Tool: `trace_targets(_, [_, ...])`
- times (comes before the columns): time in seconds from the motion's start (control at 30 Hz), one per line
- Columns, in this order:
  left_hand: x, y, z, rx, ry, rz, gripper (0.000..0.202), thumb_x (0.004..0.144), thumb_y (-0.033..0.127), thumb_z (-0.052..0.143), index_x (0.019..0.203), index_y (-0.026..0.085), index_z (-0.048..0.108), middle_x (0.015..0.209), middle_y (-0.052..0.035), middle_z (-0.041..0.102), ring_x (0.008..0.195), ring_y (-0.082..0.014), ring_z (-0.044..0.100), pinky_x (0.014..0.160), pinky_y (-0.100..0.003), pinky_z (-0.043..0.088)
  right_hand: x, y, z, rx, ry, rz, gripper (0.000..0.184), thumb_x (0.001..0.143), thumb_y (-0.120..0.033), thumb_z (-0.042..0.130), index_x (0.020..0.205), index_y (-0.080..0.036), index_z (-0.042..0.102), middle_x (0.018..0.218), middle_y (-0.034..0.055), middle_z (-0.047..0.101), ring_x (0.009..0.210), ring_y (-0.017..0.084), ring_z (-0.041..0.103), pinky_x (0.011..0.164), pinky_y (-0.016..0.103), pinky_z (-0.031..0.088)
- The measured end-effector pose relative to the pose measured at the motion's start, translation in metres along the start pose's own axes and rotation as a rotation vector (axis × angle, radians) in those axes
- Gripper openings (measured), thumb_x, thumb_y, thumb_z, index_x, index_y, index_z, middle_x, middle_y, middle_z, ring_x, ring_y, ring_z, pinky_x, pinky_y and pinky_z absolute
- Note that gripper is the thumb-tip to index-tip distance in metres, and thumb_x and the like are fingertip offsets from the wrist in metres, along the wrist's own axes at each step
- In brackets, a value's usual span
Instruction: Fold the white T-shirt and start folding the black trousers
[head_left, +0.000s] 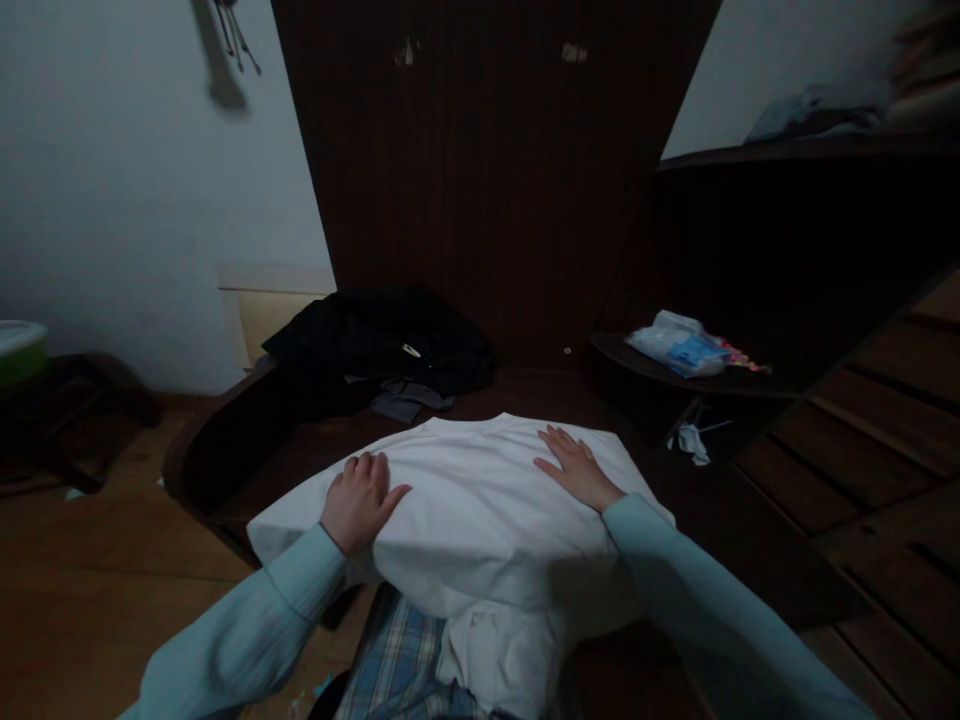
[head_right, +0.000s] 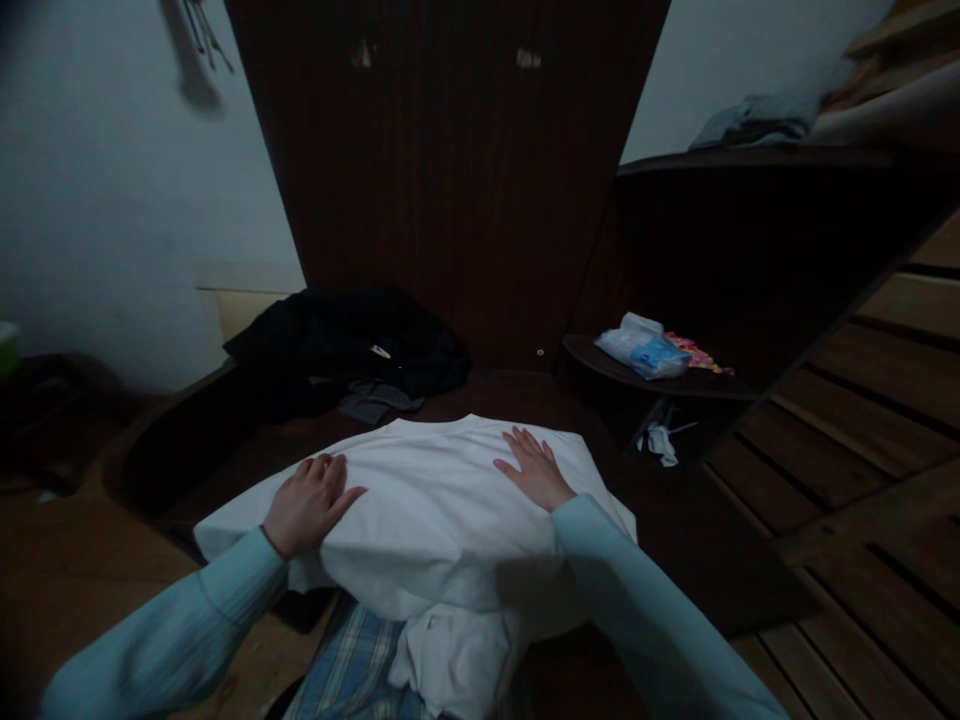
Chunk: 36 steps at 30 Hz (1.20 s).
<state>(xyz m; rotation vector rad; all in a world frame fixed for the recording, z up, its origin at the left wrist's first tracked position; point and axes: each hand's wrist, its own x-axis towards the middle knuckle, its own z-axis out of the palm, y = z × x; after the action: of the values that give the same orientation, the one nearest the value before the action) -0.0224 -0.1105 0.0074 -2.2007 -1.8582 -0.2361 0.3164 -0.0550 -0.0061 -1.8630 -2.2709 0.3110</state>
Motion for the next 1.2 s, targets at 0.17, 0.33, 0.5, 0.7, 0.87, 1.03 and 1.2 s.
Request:
trace_targets(0.17, [0.007,-0.006,0.019,-0.001,-0.011,0.001,0.070,0.079,0.059,0.035,0.118,0.002,0.048,0.124,-0.0262,0.046,0.116,-0.0358,0.042,0.088,-0.044,0.040,-0.003,-0.004,-0.003,-0.061,-0.014,0.032,0.059,0.085,-0.053,0.027,0.136,-0.022,0.028,0.145,0.0062,0.018,0.133,0.022,0.012,0.106,0.047,0.011])
trace_targets(0.33, [0.024,-0.009,0.027,-0.040,-0.073,0.072,0.072,0.081,0.058,0.032,0.124,0.001,0.043,0.130,-0.0264,0.040,0.122,-0.0366,0.035,0.092,-0.047,0.035,-0.007,-0.001,-0.001,-0.085,-0.008,0.068,0.059,0.085,-0.053,0.025,0.136,-0.022,0.027,0.145,0.0058,0.017,0.134,0.022,0.012,0.106,0.048,0.011])
trace_targets(0.5, [0.042,-0.008,0.034,-0.074,-0.099,0.144,0.074,0.081,0.058,0.031,0.126,0.000,0.040,0.132,-0.0269,0.037,0.124,-0.0355,0.032,0.095,-0.045,0.032,-0.013,0.012,0.003,-0.099,0.044,0.128,0.061,0.085,-0.053,0.025,0.136,-0.020,0.027,0.145,0.0069,0.017,0.133,0.023,0.013,0.106,0.049,0.012])
trace_targets(0.7, [0.071,-0.002,0.039,-0.108,-0.159,0.144,0.072,0.082,0.055,0.033,0.129,0.000,0.035,0.135,-0.0255,0.032,0.127,-0.0334,0.027,0.099,-0.044,0.028,-0.014,0.011,0.000,-0.115,0.045,0.252,0.066,0.084,-0.054,0.022,0.137,-0.014,0.024,0.146,0.0101,0.014,0.134,0.023,0.010,0.106,0.048,0.011])
trace_targets(0.87, [0.090,-0.005,0.039,-0.108,-0.204,0.133,0.064,0.085,0.048,0.031,0.131,0.004,0.033,0.140,-0.0198,0.027,0.130,-0.0285,0.023,0.102,-0.040,0.024,0.003,0.011,-0.006,-0.117,0.006,0.249,0.067,0.085,-0.056,0.020,0.138,-0.016,0.021,0.146,0.0096,0.011,0.134,0.022,0.006,0.106,0.047,0.009])
trace_targets(1.03, [0.094,-0.009,0.043,-0.090,-0.187,0.147,0.059,0.084,0.048,0.032,0.131,0.012,0.035,0.140,-0.0144,0.031,0.130,-0.0263,0.025,0.102,-0.039,0.025,0.017,0.013,-0.012,-0.142,-0.033,0.242,0.065,0.085,-0.056,0.022,0.138,-0.018,0.019,0.147,0.0086,0.009,0.134,0.022,0.006,0.106,0.047,0.009])
trace_targets(1.2, [0.085,-0.012,0.033,-0.098,-0.162,0.151,0.048,0.085,0.044,0.033,0.126,0.019,0.043,0.137,-0.0116,0.036,0.126,-0.0250,0.032,0.099,-0.040,0.030,0.014,0.016,-0.013,-0.141,-0.026,0.162,0.059,0.086,-0.055,0.022,0.137,-0.027,0.023,0.147,0.0015,0.013,0.134,0.024,0.009,0.106,0.049,0.010])
